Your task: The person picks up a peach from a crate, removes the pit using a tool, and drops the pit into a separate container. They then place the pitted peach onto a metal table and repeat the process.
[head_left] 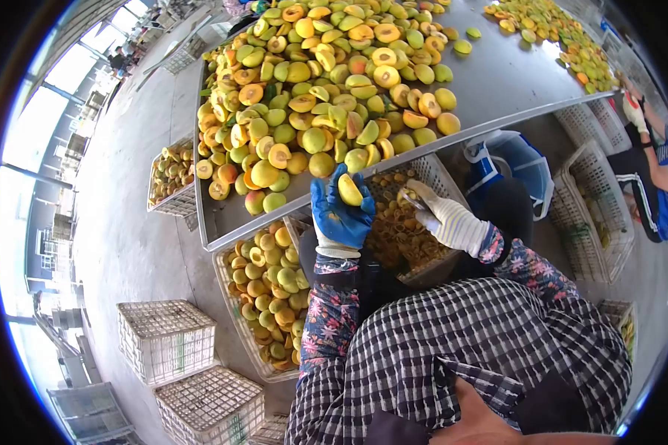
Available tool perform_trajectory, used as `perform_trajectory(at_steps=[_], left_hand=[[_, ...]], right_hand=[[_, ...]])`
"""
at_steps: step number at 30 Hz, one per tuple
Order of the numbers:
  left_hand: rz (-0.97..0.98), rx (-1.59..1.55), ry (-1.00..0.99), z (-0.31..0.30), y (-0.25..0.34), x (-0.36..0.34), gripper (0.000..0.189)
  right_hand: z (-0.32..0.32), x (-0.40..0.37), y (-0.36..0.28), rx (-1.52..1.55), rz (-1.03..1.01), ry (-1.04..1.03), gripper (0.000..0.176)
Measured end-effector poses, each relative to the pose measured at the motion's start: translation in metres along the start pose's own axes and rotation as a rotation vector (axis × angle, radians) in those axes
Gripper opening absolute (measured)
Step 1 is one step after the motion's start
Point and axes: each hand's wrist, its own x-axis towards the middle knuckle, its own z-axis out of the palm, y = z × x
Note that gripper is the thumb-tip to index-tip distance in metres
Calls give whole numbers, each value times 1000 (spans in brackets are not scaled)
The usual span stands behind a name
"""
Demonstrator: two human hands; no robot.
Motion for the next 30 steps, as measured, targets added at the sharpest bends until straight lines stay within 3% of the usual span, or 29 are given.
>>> perform_trajectory(at_steps=[5,6,8,10,13,14,16,17,18,22,25,30], left_hand=[[-117,-134,-60,-7,-26,3,47],[-108,-105,-43,-9,-29,4,52],[-191,-121,-159,-15,-25,5,54],[-269,-149,-259,-24,-23,6,54],[-83,-51,60,-10,-39,2,56],[-64,-69,152,-16,-40,5,56],[-33,-62,195,-15,-50,5,57],[-18,-57,214,-15,-54,6,57],[-60,8,48,-28,-53,8,48],[94,168,13,-27,-66,10,40],[196,314,50,-14,-70,4,38],[167,277,154,-20,-73,4,39]], right_hand=[[6,9,7,-83,-120,61,58],[6,9,11,-184,-3,9,53],[8,9,11,-45,-163,200,51],[4,6,10,98,-77,189,48],[4,3,20,-98,34,81,43],[2,3,5,-25,28,112,31],[7,3,-4,-84,-35,131,28],[9,4,-8,-115,-68,142,26],[12,6,-13,-102,-88,131,26],[21,10,-18,-269,-113,117,29],[30,10,-17,-337,-108,114,31],[36,5,-16,-356,-52,-11,30]])
